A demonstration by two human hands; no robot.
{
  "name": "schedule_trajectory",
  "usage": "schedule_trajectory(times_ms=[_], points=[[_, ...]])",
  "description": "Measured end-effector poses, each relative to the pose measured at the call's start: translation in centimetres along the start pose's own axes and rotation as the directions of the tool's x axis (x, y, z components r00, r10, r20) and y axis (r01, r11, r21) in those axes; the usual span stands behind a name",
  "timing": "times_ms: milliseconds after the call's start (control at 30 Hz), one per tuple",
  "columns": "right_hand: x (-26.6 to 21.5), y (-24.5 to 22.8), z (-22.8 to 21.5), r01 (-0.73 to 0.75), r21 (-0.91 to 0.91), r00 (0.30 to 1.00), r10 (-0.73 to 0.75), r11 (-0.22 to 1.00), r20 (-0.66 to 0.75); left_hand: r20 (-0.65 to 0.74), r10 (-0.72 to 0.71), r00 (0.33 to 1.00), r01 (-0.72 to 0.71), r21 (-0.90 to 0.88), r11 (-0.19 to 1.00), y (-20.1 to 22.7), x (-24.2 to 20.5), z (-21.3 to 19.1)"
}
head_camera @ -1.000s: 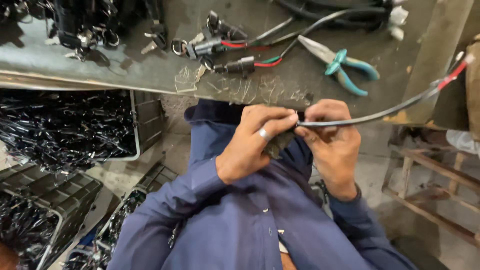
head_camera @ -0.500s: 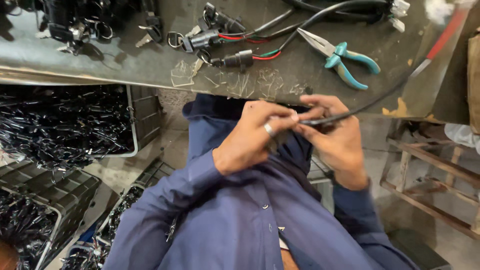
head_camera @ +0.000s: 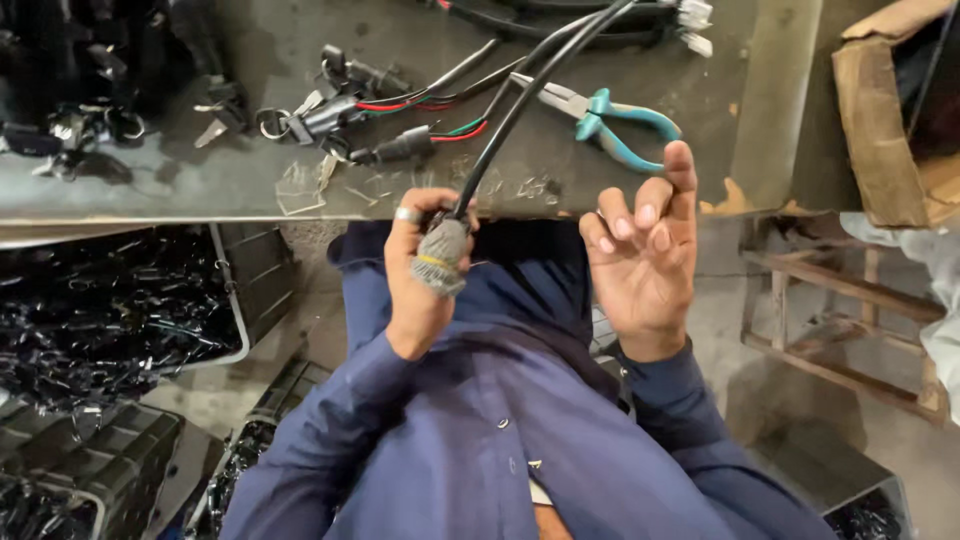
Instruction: The person uses pliers to strip the outer insulation from black cables, exposing the inner wires. They then insert a small metal pin into the stripped end and crimp it to secure the connection. The finished cable is placed on the table with other completed units.
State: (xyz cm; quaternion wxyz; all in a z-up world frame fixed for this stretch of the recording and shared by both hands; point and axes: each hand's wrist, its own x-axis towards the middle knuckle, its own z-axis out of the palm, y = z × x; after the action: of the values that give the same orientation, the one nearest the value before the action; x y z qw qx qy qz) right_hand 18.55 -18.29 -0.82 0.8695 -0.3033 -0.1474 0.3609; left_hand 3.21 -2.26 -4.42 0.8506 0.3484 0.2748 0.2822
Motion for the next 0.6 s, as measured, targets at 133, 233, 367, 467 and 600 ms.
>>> schedule_trajectory(times_ms=[133,233,367,467,600], points=[[0.4,0.0,1.1,0.039,-0.017,0.997,-0.037,0.999,0.069,-0.025,-0.027,0.999,0.026,-0.063,0.998,-0.4,-0.1,-1.3],[0.7,-0.6,1.2,0.062,-0.052,0.993,-0.057,0.997,0.099,-0.005,-0.03,1.0,0.029,-0.084,0.996,-0.3,0.1,-1.4],[-0.2,0.4,2.0,-0.045,-0.194,0.999,0.042,0.98,-0.018,0.033,0.086,0.996,-0.091,0.22,0.971,0.4,0.2,-0.3],[-2.0,3.2,3.8,-0.393,-0.307,0.919,0.381,0.867,-0.102,0.108,0.222,0.969,-0.238,0.638,0.732,1.0,-0.1,0.4],[-3.1,4.8,3.6,-0.47,-0.398,0.876,0.471,0.788,-0.103,0.107,0.096,0.99,-0.137,0.502,0.854,0.5,-0.5,0.6]])
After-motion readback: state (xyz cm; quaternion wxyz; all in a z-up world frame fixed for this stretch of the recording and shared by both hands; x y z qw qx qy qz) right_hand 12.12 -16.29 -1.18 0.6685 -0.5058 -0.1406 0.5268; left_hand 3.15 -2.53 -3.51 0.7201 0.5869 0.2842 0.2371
